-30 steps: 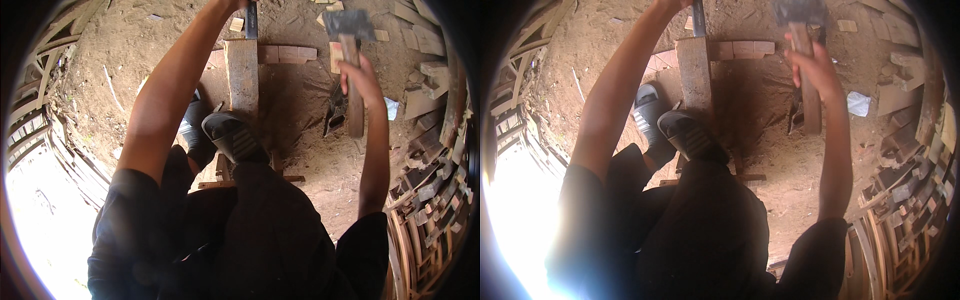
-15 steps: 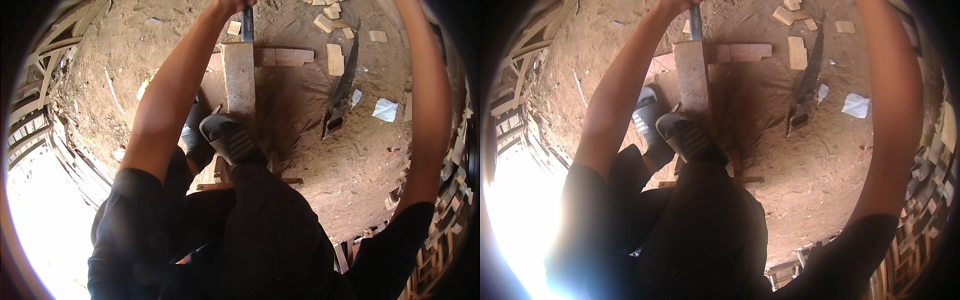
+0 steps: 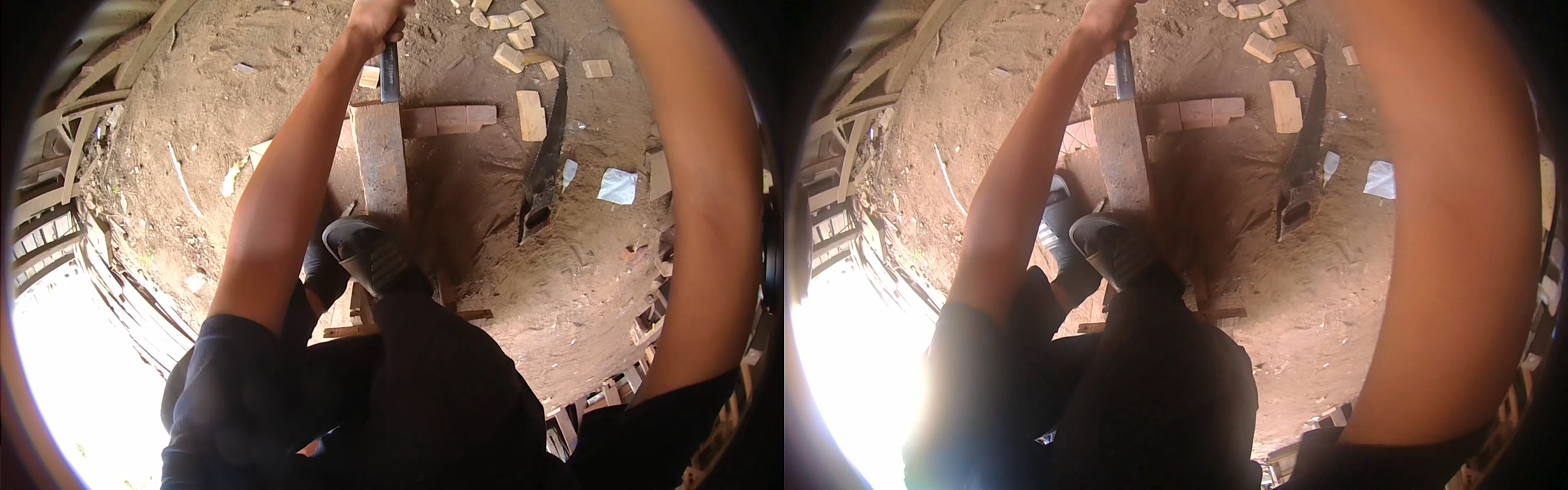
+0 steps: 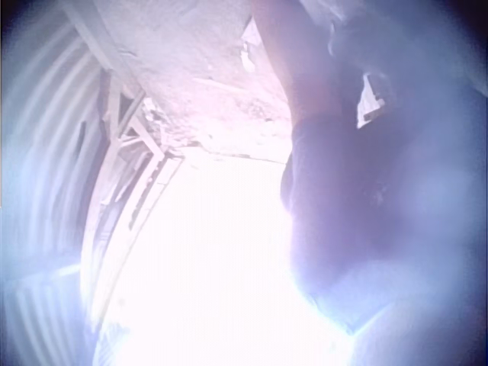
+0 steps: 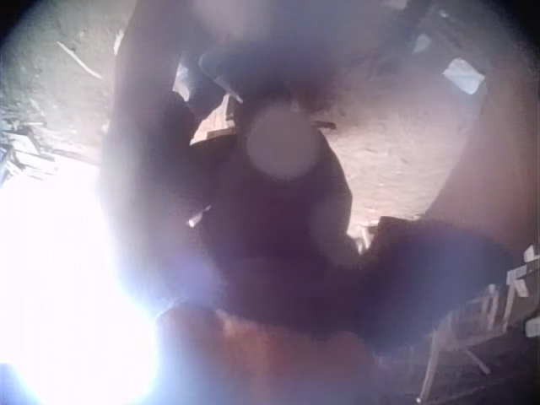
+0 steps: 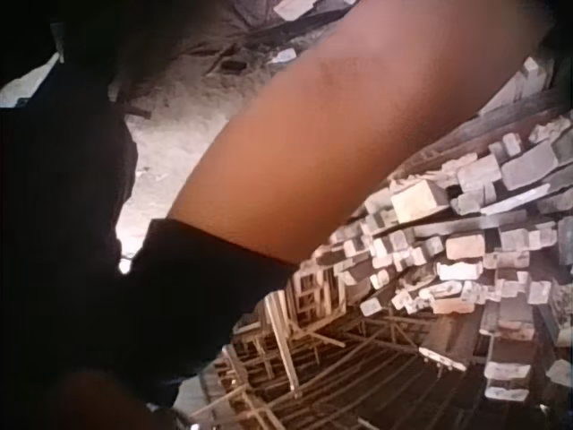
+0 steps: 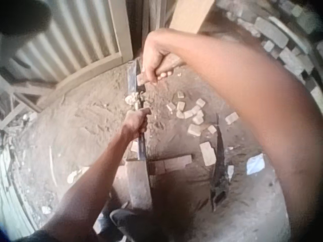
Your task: The person sits on the ground and uses a chisel and mallet to carve a small wooden block. They repeatedly strike the chisel to remove wood shavings and shape the block, occasionally adjusting its position.
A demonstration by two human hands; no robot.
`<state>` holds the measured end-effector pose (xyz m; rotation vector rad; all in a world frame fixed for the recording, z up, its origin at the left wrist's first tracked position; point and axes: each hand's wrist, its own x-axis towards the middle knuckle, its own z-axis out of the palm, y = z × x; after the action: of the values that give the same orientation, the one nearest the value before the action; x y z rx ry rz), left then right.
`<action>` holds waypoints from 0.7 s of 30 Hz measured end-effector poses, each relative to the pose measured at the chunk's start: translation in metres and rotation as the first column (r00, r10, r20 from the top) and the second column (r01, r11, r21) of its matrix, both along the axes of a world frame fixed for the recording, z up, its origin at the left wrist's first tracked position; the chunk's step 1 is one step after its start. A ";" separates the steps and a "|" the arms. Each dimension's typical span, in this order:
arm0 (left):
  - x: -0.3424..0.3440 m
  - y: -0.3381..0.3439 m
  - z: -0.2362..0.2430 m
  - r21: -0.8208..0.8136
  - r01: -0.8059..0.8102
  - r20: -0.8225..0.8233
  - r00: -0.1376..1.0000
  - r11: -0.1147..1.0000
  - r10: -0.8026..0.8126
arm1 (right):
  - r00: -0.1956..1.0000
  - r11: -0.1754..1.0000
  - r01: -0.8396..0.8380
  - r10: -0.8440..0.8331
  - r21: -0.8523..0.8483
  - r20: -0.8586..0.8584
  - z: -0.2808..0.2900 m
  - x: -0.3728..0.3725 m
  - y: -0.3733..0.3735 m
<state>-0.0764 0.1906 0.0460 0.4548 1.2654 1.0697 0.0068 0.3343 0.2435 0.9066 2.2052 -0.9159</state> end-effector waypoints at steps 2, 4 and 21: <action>0.003 0.001 -0.001 -0.023 -0.014 0.032 0.999 1.000 0.015 | 1.000 1.000 -0.003 0.004 -0.013 0.018 0.004 0.005 0.007; 0.010 0.003 0.004 -0.029 -0.046 -0.024 0.999 0.999 0.045 | 1.000 1.000 0.002 -0.002 -0.022 0.023 0.007 0.008 0.012; 0.006 0.003 -0.005 0.009 -0.002 -0.019 1.000 1.000 0.002 | 0.997 0.998 0.057 -0.057 -0.007 0.054 0.002 0.011 0.024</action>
<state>-0.0705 0.1935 0.0405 0.4714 1.2788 1.0756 0.0180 0.3581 0.2451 0.9837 2.1382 -0.9156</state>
